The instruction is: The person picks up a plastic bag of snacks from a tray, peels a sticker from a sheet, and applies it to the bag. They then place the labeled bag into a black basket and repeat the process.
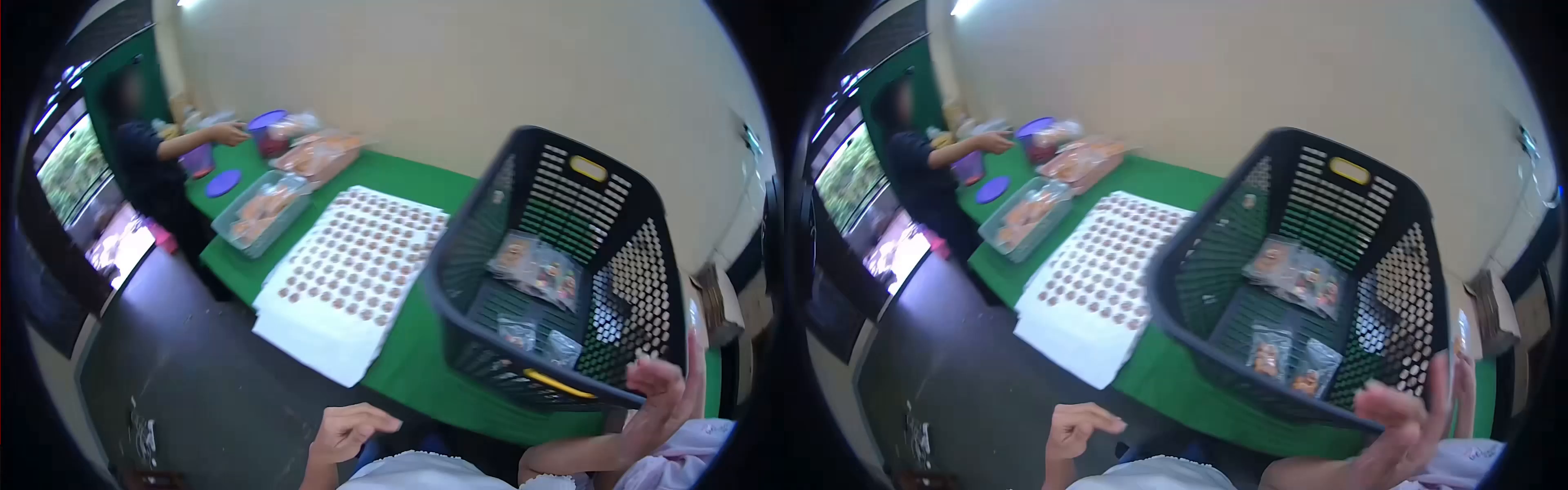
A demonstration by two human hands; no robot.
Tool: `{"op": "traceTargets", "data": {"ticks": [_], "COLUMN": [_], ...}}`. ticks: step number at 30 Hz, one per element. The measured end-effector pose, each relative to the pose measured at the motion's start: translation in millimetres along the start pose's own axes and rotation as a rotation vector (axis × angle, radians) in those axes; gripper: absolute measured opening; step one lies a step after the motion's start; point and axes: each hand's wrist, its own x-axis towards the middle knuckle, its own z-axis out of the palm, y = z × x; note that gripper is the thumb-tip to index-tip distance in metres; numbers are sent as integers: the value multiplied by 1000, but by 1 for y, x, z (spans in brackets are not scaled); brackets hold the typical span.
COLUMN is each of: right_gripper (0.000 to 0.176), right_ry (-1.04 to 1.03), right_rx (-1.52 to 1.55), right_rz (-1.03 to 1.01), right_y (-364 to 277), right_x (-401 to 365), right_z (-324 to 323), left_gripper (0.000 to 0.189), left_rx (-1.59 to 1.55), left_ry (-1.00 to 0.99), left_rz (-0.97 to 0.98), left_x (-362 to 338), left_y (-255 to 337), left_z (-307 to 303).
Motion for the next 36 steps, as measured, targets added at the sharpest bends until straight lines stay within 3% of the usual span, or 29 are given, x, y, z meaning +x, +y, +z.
{"op": "traceTargets", "data": {"ticks": [2, 3, 5, 6, 8, 9, 11, 14, 17, 19, 20, 24, 26, 27, 28, 32, 36], "right_gripper": [67, 73, 74, 74, 69, 69, 48, 35, 29, 25, 36, 39, 40, 40, 27, 29, 30], "right_ry": [-284, -371, -537, -566, -813, -836, -1092, -1046, -1107, -1118, -1179, -1217, -1335, -1332, -1366, -1354, -1284], "right_rx": [321, 506, 547, 567, 682, 712, 657, 540, 522, 520, 514, 638, 685, 688, 593, 298, 215], "right_rz": [-138, -255, -243, -254, -52, -78, 159, -222, -325, -457, -476, -573, -669, -658, -611, -458, -387], "right_y": [16, -27, -48, -52, -51, -51, -57, -90, -98, -110, -115, -146, -139, -137, -132, -106, -94], "right_x": [0, -47, -76, -89, -120, -132, -158, -202, -249, -277, -292, -328, -347, -353, -356, -354, -331], "right_z": [7, 35, 54, 62, 85, 100, 130, 185, 230, 251, 261, 292, 331, 351, 372, 447, 486], "left_gripper": [51, 51, 48, 42, 40, 40, 38, 40, 41, 44, 45, 41, 42, 42, 41, 38, 26], "left_rx": [-185, -158, -108, -42, 95, 227, 237, 290, 287, 169, 134, 210, 42, 50, 94, 350, 258], "left_ry": [62, 89, 315, 337, 429, 485, 555, 722, 851, 1196, 1300, 1258, 1198, 1191, 1186, 1123, 1154], "left_rz": [125, 189, 82, 41, 105, 162, 134, 145, 139, 2, -8, -55, -230, -234, -190, -120, -71], "left_x": [-21, -42, -75, -90, -107, -114, -142, -170, -184, -183, -175, -171, -163, -157, -154, -121, -70], "left_y": [-7, -12, 1, 10, 27, 31, 34, 41, 33, 22, 22, 16, 22, 17, 9, -15, -36], "left_z": [2, -66, -92, -107, -126, -135, -152, -174, -189, -197, -199, -221, -233, -243, -253, -304, -354]}}
